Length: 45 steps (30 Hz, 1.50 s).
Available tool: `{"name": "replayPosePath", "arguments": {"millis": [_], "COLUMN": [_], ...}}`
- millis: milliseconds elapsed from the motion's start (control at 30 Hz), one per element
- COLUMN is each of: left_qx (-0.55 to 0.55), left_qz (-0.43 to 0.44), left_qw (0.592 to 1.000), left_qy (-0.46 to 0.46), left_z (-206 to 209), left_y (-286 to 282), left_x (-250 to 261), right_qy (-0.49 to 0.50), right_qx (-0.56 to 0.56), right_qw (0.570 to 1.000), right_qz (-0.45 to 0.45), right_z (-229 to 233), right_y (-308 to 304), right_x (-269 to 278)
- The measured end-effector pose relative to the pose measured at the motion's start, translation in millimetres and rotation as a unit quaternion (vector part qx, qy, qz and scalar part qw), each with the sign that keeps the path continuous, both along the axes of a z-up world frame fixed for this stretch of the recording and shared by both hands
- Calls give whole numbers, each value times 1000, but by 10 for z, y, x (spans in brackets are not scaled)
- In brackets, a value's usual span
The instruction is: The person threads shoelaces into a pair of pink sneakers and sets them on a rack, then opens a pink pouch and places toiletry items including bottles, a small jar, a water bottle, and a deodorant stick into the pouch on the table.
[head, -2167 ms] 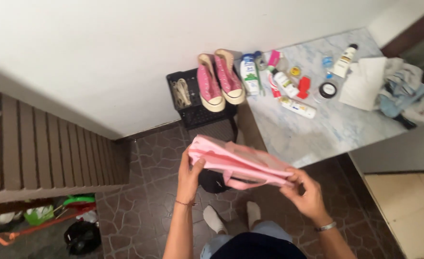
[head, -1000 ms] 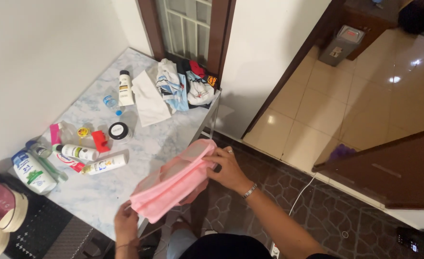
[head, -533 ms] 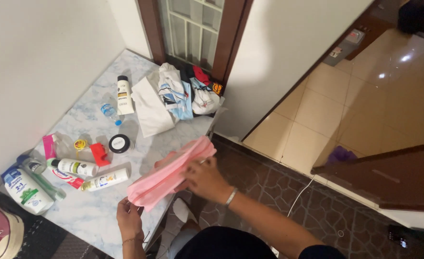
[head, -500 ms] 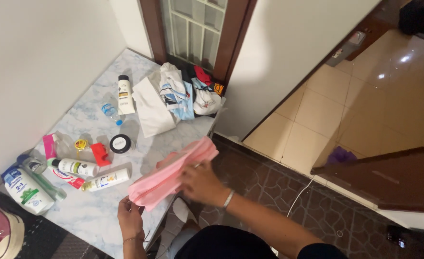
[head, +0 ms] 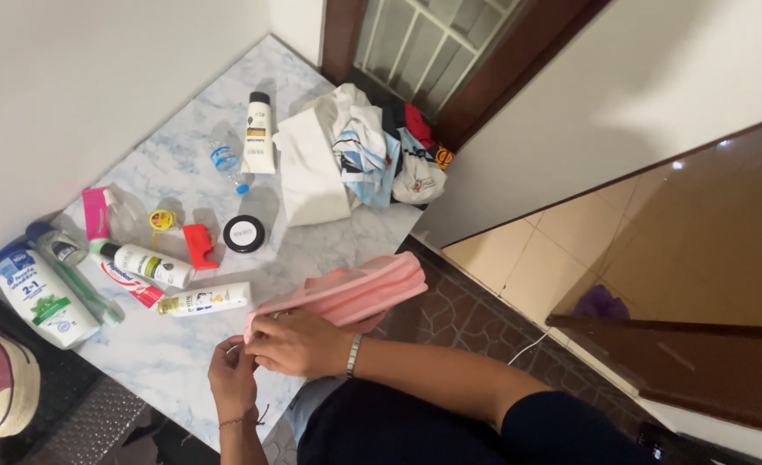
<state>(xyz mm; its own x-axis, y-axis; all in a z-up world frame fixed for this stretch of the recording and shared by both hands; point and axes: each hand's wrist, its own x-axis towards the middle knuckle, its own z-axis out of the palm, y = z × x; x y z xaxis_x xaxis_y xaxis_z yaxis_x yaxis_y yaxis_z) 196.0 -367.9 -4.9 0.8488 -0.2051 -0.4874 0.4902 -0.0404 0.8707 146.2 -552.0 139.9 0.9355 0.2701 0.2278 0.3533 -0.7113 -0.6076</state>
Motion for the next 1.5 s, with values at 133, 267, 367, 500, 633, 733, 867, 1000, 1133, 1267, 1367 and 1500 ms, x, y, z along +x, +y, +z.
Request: {"name": "replayPosePath", "arguments": {"millis": [133, 267, 367, 500, 633, 733, 867, 1000, 1133, 1267, 1367, 1500], "left_qx": [31, 61, 170, 271, 295, 38, -37, 52, 120, 200, 203, 308], "left_qz": [5, -2, 20, 79, 172, 331, 304, 263, 276, 296, 281, 218], "left_qw": [999, 991, 972, 948, 936, 942, 948, 947, 942, 918, 914, 890], "left_qy": [-31, -120, -162, -148, -87, -45, -83, -178, -148, -173, -212, -257], "left_z": [106, 508, 919, 1373, 1321, 1005, 642, 584, 648, 633, 565, 482], "left_y": [94, 52, -109, -383, -539, -604, -737, -957, -1186, -1288, -1290, -1244], "left_x": [87, 121, -4, -191, -384, -490, -751, -1002, -1023, -943, -877, -845], "right_qy": [-30, 19, 24, 60, 83, 85, 72, 80, 33, -35, -88, -118], "right_qx": [-34, -22, 19, 16, 16, -4, 7, 17, -53, -101, -97, -43], "right_qw": [999, 999, 999, 998, 990, 987, 972, 956, 925, 904, 900, 914], "right_qz": [-7, -20, -17, 29, 117, 138, 222, 283, 374, 413, 415, 386], "right_z": [8, 68, 87, 66, -39, -96, -98, -9, 100, 128, 135, 202], "right_y": [21, 21, 21, -83, -264, -312, -378, -524, -683, -777, -969, -1288], "right_x": [147, 222, 255, 332, 476, 549, 586, 597, 651, 649, 588, 475]}}
